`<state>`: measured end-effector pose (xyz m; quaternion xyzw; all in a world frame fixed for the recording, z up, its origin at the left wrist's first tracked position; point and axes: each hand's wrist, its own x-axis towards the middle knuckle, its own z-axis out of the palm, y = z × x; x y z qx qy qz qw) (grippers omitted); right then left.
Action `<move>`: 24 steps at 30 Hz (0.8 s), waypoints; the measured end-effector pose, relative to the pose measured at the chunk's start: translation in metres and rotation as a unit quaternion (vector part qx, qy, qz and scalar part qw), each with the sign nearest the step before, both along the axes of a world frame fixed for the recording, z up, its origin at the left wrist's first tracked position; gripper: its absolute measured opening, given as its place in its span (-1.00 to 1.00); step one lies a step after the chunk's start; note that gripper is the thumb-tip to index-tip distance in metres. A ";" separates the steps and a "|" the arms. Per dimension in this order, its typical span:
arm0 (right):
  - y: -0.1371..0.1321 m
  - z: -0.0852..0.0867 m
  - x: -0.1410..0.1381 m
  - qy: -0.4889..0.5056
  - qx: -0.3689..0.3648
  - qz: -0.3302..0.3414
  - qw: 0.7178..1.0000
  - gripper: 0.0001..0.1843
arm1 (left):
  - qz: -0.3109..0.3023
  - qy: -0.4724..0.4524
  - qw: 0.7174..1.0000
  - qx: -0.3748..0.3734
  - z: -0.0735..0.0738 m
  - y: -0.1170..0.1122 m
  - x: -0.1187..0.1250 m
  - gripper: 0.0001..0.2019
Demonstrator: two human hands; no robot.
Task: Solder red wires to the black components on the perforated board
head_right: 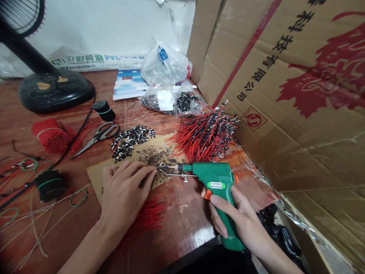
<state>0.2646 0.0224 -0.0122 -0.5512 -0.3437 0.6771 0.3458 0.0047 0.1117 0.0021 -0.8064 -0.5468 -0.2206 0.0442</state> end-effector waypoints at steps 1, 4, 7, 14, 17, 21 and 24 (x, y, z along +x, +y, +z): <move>0.000 0.000 0.000 0.004 -0.002 0.000 1.000 -0.64 | 0.001 0.000 1.000 -0.001 0.000 0.000 0.000 -0.86; 0.002 0.001 -0.001 0.015 -0.009 -0.001 1.000 -0.65 | 0.000 0.002 1.000 -0.005 0.000 -0.001 -0.001 -0.86; 0.003 0.001 -0.001 0.032 -0.019 -0.006 0.999 -0.65 | 0.001 0.005 1.000 -0.005 0.000 -0.001 -0.001 -0.86; 0.006 0.007 -0.003 0.049 -0.033 -0.006 0.998 -0.63 | -0.001 0.006 1.000 -0.001 0.001 0.000 0.000 -0.86; 0.008 0.010 -0.004 0.060 -0.039 -0.004 0.997 -0.62 | -0.001 0.008 1.000 -0.004 0.001 0.000 -0.001 -0.86; 0.008 0.009 -0.004 0.071 -0.041 -0.006 0.997 -0.62 | -0.001 0.007 1.000 0.000 0.001 0.000 0.000 -0.85; 0.007 0.007 -0.003 0.060 -0.036 -0.007 0.998 -0.63 | -0.001 0.010 1.000 0.001 0.001 0.000 0.000 -0.86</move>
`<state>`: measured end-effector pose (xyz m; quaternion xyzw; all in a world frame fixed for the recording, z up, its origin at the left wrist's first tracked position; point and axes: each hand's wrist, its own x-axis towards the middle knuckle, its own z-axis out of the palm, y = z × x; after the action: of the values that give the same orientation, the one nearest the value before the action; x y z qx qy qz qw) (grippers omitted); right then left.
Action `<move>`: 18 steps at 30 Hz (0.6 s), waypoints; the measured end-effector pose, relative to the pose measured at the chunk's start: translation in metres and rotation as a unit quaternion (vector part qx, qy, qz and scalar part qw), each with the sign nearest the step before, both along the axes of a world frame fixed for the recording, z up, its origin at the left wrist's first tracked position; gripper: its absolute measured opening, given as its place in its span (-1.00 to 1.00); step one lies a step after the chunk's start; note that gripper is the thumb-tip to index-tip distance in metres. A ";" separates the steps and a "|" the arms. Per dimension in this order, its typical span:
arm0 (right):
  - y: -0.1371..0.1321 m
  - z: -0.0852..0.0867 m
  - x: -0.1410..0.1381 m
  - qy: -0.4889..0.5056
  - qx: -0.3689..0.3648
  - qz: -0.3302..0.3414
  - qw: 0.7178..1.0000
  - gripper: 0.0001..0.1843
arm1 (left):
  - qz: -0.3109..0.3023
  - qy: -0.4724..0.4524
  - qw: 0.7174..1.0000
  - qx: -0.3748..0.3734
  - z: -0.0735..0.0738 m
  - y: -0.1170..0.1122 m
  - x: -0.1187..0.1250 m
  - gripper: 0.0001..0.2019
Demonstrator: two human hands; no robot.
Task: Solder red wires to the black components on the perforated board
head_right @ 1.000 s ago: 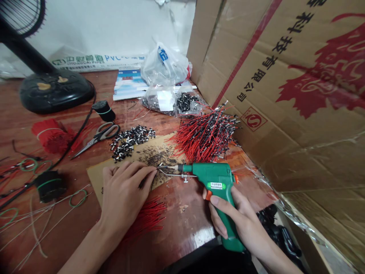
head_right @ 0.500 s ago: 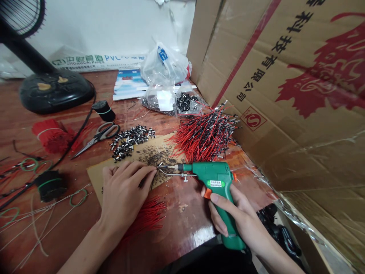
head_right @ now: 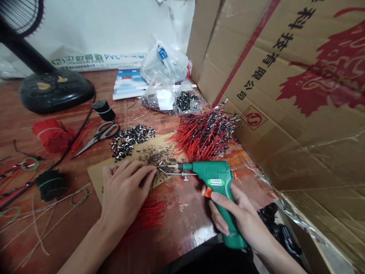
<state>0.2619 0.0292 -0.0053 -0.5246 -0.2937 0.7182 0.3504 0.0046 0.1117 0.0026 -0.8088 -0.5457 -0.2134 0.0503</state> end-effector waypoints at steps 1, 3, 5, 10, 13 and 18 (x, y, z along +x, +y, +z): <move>-0.001 -0.001 0.001 -0.003 0.003 0.000 1.000 -0.63 | 0.001 0.000 1.000 0.001 0.000 0.000 0.000 -0.86; -0.003 -0.003 0.002 -0.004 0.008 -0.001 1.000 -0.65 | 0.001 0.000 1.000 0.001 0.000 0.000 0.000 -0.86; -0.005 -0.006 0.004 0.000 0.009 -0.003 1.000 -0.66 | 0.002 -0.002 1.000 0.001 0.000 0.000 -0.001 -0.86; -0.008 -0.009 0.003 0.010 0.020 -0.032 0.999 -0.70 | 0.001 -0.001 1.000 -0.004 0.000 -0.001 -0.002 -0.85; -0.007 -0.006 0.000 0.011 0.025 -0.035 0.999 -0.68 | 0.000 0.000 1.000 -0.003 0.000 -0.001 -0.002 -0.86; -0.006 -0.005 -0.001 0.002 0.033 -0.039 0.999 -0.67 | 0.004 -0.003 1.000 0.008 -0.001 0.001 0.001 -0.85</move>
<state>0.2608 0.0229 -0.0105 -0.5222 -0.2963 0.6948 0.3960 0.0051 0.1122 0.0013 -0.8054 -0.5477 -0.2197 0.0558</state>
